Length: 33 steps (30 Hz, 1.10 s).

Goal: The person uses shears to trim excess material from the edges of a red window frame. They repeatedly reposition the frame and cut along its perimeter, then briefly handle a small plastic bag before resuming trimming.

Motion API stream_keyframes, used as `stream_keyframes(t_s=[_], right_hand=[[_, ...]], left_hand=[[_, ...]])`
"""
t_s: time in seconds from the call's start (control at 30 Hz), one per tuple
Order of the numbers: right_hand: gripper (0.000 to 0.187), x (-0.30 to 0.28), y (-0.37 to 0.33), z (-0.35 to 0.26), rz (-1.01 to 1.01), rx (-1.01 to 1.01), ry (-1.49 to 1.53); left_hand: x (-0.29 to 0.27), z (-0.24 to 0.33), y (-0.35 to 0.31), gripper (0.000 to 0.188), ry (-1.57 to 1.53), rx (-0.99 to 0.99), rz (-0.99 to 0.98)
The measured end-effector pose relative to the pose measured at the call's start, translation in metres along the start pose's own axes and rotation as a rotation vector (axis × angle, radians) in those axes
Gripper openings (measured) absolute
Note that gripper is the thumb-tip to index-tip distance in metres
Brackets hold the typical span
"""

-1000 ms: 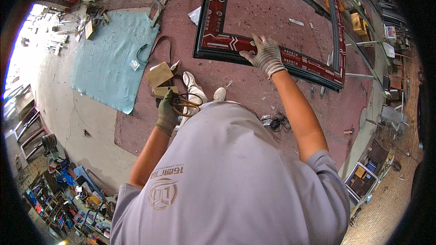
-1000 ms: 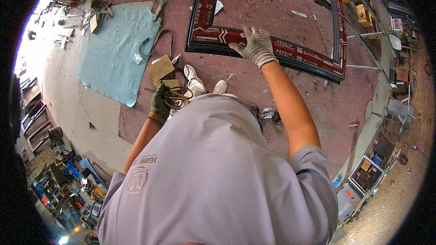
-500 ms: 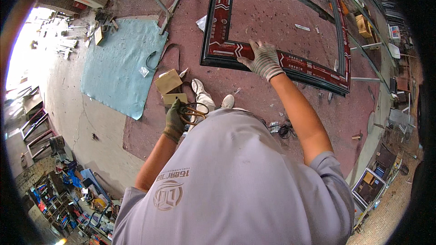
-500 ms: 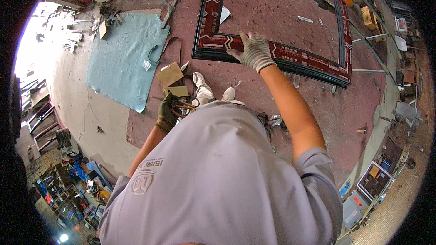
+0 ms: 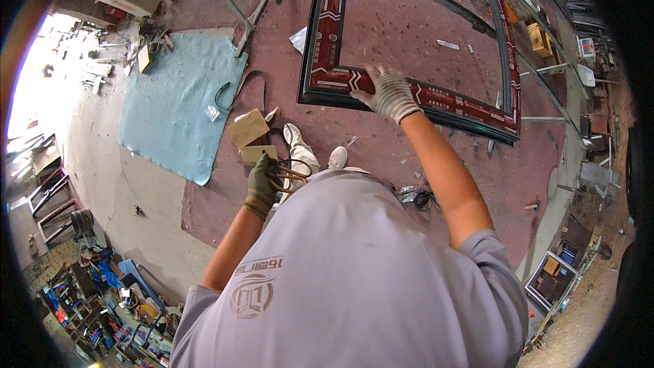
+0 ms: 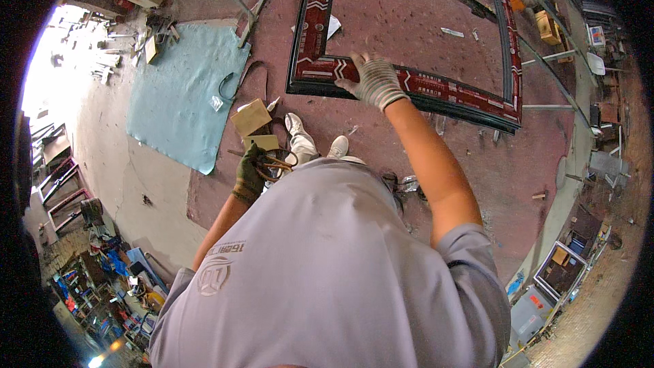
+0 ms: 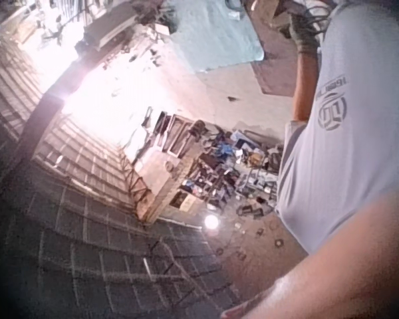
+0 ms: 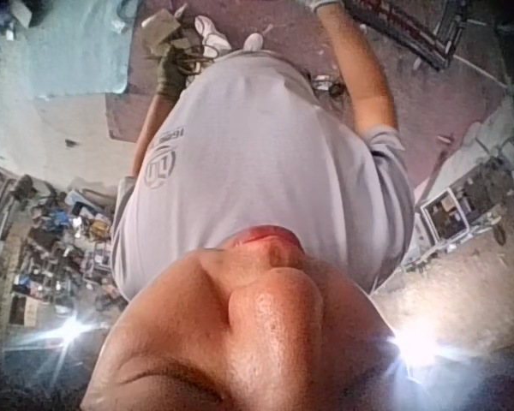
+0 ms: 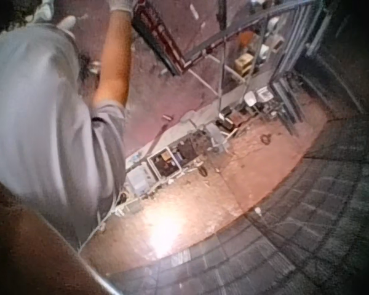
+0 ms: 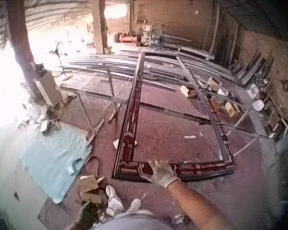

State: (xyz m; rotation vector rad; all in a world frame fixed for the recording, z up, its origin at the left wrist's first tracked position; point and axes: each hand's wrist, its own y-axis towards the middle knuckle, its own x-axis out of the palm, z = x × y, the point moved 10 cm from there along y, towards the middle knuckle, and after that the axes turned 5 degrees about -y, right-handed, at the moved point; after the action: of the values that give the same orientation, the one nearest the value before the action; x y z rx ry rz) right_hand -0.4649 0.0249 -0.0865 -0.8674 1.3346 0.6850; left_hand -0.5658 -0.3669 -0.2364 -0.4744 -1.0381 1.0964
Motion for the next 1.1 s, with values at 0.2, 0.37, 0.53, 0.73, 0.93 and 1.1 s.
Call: stream_keyframes(t_s=[0.2,0.37,0.53,0.73,0.93,1.1], right_hand=[[0.092,0.008,-0.008,0.022,-0.085,-0.004,-0.023],[0.093,0.01,-0.01,0.014,-0.025,-0.024,-0.105],[0.094,0.011,-0.01,0.022,-0.003,-0.003,-0.019],[0.093,0.008,-0.017,0.038,0.015,-0.007,-0.057],[0.093,0.015,-0.018,0.034,-0.028,-0.031,-0.053],[0.097,0.014,-0.023,0.05,-0.07,-0.061,-0.06]], left_hand=[[-0.004,0.006,-0.013,0.02,-0.022,0.059,-0.047],[-0.019,-0.003,-0.015,0.021,0.021,-0.024,0.016],[-0.02,-0.002,-0.01,0.023,0.023,-0.015,-0.018],[-0.018,0.005,-0.02,0.033,0.153,-0.076,-0.084],[-0.024,0.015,-0.032,0.043,0.203,-0.034,-0.033],[-0.048,0.021,-0.027,0.038,0.099,0.043,-0.04]])
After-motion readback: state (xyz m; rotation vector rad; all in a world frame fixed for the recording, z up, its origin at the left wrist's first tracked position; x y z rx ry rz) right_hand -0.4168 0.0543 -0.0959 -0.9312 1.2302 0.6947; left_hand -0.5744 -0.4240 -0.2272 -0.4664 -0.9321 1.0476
